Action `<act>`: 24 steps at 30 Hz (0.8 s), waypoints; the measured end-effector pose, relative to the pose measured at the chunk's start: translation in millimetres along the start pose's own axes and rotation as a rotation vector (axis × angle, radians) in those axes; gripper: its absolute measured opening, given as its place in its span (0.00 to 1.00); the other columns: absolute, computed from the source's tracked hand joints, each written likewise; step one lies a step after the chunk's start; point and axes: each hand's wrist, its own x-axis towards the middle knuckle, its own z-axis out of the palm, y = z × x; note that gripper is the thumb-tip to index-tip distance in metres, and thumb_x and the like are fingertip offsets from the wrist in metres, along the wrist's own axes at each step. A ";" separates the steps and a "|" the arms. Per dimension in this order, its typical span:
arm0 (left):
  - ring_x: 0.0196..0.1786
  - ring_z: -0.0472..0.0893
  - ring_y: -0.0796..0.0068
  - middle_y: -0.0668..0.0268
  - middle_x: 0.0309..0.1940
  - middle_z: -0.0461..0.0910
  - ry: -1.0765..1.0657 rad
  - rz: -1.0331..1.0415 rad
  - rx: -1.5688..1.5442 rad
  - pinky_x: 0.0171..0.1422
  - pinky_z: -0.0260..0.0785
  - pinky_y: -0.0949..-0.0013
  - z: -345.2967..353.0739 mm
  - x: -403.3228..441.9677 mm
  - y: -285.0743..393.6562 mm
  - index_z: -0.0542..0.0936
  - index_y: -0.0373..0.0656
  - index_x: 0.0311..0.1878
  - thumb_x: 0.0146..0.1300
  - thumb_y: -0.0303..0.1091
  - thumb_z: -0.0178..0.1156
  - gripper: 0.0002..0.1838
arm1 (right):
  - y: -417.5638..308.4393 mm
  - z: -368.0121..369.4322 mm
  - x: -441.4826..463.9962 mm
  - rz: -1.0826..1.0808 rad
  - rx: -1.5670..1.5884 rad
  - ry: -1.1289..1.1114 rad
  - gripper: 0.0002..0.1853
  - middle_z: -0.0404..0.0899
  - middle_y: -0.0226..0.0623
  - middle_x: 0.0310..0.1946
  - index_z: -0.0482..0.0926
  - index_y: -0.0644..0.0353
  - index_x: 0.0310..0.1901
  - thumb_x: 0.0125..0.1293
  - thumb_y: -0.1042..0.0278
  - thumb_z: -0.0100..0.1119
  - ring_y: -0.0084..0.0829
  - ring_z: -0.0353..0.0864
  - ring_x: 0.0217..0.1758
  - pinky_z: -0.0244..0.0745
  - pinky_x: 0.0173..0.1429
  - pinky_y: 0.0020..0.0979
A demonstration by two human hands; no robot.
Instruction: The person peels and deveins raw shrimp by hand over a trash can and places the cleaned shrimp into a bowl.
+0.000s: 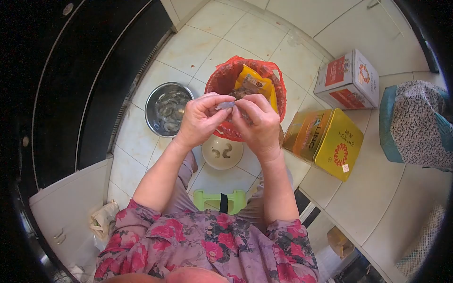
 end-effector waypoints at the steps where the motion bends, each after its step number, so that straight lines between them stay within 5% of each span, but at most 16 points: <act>1: 0.38 0.80 0.85 0.69 0.37 0.80 -0.012 -0.018 -0.044 0.43 0.76 0.79 0.7 0.1 -1.4 0.81 0.35 0.48 0.63 0.21 0.59 0.11 | 1.2 0.4 -0.1 -0.021 -0.014 0.009 0.07 0.79 0.37 0.34 0.82 0.61 0.35 0.52 0.77 0.67 0.34 0.81 0.30 0.78 0.35 0.31; 24: 0.38 0.81 0.87 0.69 0.34 0.83 -0.102 -0.115 -0.305 0.44 0.76 0.79 4.6 0.5 0.0 0.80 0.36 0.48 0.65 0.22 0.59 0.09 | 2.3 -10.9 3.5 -0.154 -0.071 0.033 0.06 0.78 0.35 0.27 0.78 0.62 0.30 0.49 0.81 0.64 0.33 0.78 0.26 0.76 0.29 0.30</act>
